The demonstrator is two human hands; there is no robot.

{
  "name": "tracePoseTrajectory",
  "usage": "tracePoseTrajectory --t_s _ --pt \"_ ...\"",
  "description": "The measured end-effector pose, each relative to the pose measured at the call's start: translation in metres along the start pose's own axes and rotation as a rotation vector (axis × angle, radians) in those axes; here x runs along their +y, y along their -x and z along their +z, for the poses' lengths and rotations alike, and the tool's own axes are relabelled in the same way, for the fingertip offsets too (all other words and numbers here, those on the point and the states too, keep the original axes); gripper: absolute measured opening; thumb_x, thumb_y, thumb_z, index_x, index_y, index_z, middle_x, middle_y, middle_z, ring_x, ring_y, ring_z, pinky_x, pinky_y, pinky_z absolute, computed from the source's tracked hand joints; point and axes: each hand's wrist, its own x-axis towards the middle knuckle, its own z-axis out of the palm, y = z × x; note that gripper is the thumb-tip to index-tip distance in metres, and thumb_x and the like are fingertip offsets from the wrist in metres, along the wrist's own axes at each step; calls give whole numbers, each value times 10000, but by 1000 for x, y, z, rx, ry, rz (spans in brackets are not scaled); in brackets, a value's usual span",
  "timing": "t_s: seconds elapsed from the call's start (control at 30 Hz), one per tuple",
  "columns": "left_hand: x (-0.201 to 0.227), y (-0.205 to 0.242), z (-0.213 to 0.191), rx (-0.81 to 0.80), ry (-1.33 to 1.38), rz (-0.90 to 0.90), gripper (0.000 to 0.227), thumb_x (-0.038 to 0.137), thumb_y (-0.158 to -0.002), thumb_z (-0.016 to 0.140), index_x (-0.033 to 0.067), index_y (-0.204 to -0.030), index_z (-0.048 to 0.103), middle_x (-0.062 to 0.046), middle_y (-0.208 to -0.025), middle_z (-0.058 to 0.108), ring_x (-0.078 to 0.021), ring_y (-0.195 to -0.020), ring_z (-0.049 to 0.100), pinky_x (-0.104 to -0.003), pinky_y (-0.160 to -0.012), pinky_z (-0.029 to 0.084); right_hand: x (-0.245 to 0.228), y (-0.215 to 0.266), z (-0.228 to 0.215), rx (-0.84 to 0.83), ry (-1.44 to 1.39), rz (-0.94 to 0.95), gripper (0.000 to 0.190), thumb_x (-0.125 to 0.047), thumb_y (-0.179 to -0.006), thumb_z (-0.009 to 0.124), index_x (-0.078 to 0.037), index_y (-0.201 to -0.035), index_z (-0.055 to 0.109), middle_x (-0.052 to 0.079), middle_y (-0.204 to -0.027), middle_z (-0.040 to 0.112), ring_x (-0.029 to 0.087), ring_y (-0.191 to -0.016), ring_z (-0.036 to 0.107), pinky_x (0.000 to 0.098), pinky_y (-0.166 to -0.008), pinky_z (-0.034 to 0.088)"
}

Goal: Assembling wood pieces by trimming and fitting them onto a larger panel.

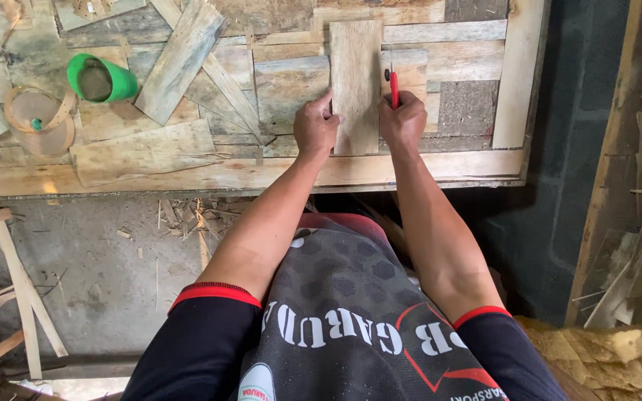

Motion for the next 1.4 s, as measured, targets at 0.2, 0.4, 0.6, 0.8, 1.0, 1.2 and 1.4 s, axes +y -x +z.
tracePoseTrajectory --t_s 0.2,0.4,0.6,0.8,1.0,1.2,1.4 --pt "-1 3 -1 13 4 53 640 149 -715 891 176 -1326 699 -74 -830 725 -218 -746 699 -379 -716 553 0 0 3 27 43 -19 232 -284 -803 797 -68 -886 792 135 -771 757 264 -709 731 396 -706 563" --pt "-15 3 14 10 15 21 615 193 -767 872 235 -1347 671 -3 -939 718 -160 -799 696 -326 -743 591 0 -8 9 -59 115 159 115 -242 -870 744 -154 -936 778 56 -790 779 197 -645 731 392 -609 569" --pt "-1 4 0 -30 -100 32 650 181 -758 892 243 -1363 663 -22 -909 692 -174 -818 672 -351 -767 563 -1 -6 7 -27 138 96 86 -213 -861 761 -142 -899 792 58 -780 771 173 -646 722 373 -616 568" --pt "-4 7 3 20 -121 72 654 186 -752 881 239 -1366 663 -42 -919 698 -205 -858 689 -376 -771 556 -4 -6 7 -32 156 113 97 -219 -854 761 -138 -896 791 64 -779 770 188 -671 730 386 -658 575" --pt "5 10 -14 -49 27 -30 610 176 -817 844 143 -1347 544 -53 -895 730 -246 -844 711 -414 -765 547 1 -4 8 22 147 7 102 -200 -810 769 -123 -869 799 80 -764 765 203 -680 720 386 -689 560" --pt "-37 22 -34 251 -15 235 383 51 -820 789 106 -1116 552 -74 -968 692 -269 -880 693 -434 -748 549 5 -5 11 22 107 9 116 -205 -800 763 -125 -881 788 69 -757 762 197 -665 725 375 -684 563" --pt "-65 33 -34 75 -312 532 380 148 -865 848 116 -1171 623 -82 -1191 676 -270 -1102 658 -399 -974 561 14 -16 18 -59 144 125 114 -165 -873 698 -118 -962 751 62 -762 750 205 -627 683 413 -595 543"
